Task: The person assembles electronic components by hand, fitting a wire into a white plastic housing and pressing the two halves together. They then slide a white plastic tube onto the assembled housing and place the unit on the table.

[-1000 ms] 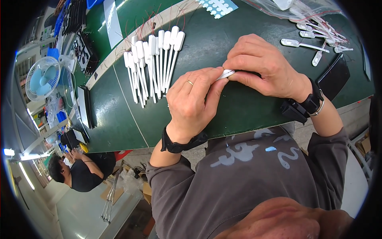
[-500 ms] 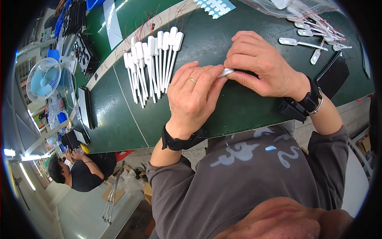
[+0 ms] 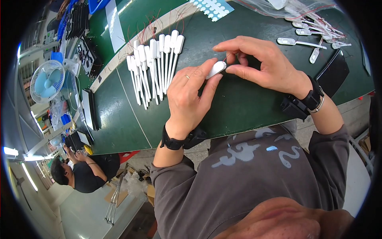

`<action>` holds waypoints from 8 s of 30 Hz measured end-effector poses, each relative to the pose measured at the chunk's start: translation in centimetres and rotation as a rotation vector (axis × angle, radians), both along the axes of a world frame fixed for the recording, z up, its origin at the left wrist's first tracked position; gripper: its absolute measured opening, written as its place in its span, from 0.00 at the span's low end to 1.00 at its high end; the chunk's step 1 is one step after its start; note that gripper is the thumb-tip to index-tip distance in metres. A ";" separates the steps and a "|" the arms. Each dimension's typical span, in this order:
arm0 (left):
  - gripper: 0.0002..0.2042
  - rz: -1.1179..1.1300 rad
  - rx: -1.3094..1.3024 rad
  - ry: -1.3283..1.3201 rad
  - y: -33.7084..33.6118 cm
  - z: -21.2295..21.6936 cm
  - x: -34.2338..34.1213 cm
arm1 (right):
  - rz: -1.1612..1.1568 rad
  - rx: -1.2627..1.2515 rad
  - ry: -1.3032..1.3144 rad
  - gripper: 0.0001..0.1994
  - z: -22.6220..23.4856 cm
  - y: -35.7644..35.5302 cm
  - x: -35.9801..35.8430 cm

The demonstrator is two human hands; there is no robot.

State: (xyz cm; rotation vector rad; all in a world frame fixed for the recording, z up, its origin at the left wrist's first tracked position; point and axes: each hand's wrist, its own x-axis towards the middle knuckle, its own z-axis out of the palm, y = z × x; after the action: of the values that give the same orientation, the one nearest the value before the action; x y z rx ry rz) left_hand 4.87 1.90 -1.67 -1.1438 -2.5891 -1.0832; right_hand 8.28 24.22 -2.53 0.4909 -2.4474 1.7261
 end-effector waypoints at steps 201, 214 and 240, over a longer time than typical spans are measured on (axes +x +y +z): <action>0.08 0.002 0.199 -0.850 -0.1 -0.9 -2.8 | 0.146 -0.353 -0.657 0.16 -0.7 -0.1 0.2; 0.08 0.044 0.198 -0.858 -0.4 -0.9 -3.0 | 0.245 -0.279 -0.611 0.14 0.0 1.0 -0.2; 0.09 0.104 0.396 -1.117 -0.6 0.2 -3.1 | 0.193 -0.109 -0.437 0.12 0.0 0.2 0.0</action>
State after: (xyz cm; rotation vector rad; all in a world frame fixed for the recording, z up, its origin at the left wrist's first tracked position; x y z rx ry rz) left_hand 1.73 1.33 -1.51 -0.2877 -2.7404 -2.5920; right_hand 8.25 24.46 -2.56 0.3798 -2.6359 2.2392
